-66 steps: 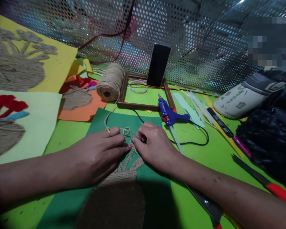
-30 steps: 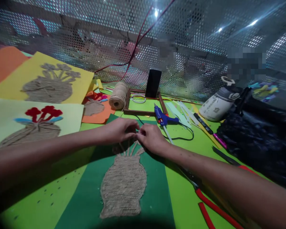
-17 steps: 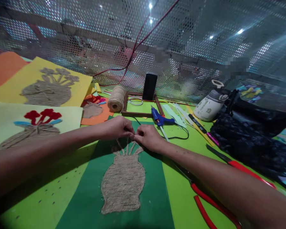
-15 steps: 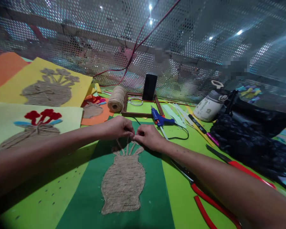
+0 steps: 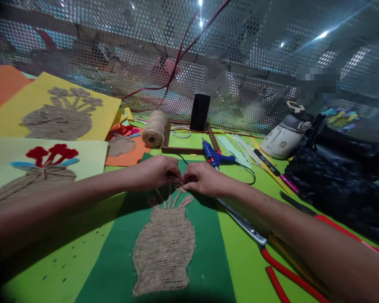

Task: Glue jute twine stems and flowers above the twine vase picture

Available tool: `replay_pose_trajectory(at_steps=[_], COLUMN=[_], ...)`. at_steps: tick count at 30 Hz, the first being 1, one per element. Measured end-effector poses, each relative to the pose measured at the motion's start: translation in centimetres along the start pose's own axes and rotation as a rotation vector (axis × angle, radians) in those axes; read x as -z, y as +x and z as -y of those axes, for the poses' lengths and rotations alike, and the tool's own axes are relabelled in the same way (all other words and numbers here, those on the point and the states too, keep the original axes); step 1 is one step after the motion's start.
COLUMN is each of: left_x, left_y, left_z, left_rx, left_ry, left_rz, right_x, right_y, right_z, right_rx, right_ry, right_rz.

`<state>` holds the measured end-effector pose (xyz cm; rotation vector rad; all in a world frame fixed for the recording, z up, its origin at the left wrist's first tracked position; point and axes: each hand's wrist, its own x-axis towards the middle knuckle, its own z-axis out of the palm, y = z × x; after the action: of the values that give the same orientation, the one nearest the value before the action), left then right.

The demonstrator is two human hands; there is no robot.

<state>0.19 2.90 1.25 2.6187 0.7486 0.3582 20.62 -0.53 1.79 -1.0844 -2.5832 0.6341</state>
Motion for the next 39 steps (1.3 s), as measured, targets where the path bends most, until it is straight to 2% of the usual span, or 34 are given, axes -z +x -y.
replay_pose_trajectory(at_steps=[11, 17, 25, 29, 33, 36, 39], left_x=[0.1, 0.0, -0.6, -0.6, -0.3, 0.0, 0.2], left_y=[-0.3, -0.5, -0.4, -0.5, -0.6, -0.7, -0.7], left_z=[-0.1, -0.7, -1.1, -1.0, -0.8, -0.6, -0.7], left_rx=[0.097, 0.118, 0.168, 0.17, 0.131, 0.101, 0.099], left_ry=[0.064, 0.04, 0.08, 0.08, 0.086, 0.083, 0.077], left_rz=[0.075, 0.06, 0.049, 0.059, 0.056, 0.068, 0.077], right_x=[-0.9, -1.4, -1.6, -1.0, 1.3, 3.0, 3.5], right_y=[0.5, 0.4, 0.2, 0.1, -1.9, -4.9, -8.1], right_z=[-0.1, -0.4, 0.4, 0.8, 0.7, 0.1, -0.4], right_rx=[0.019, 0.009, -0.009, 0.012, 0.005, -0.087, -0.182], right_ry=[-0.023, -0.06, -0.142, -0.158, -0.155, -0.165, -0.183], right_rz=[-0.033, -0.041, -0.04, -0.026, -0.079, -0.106, -0.096])
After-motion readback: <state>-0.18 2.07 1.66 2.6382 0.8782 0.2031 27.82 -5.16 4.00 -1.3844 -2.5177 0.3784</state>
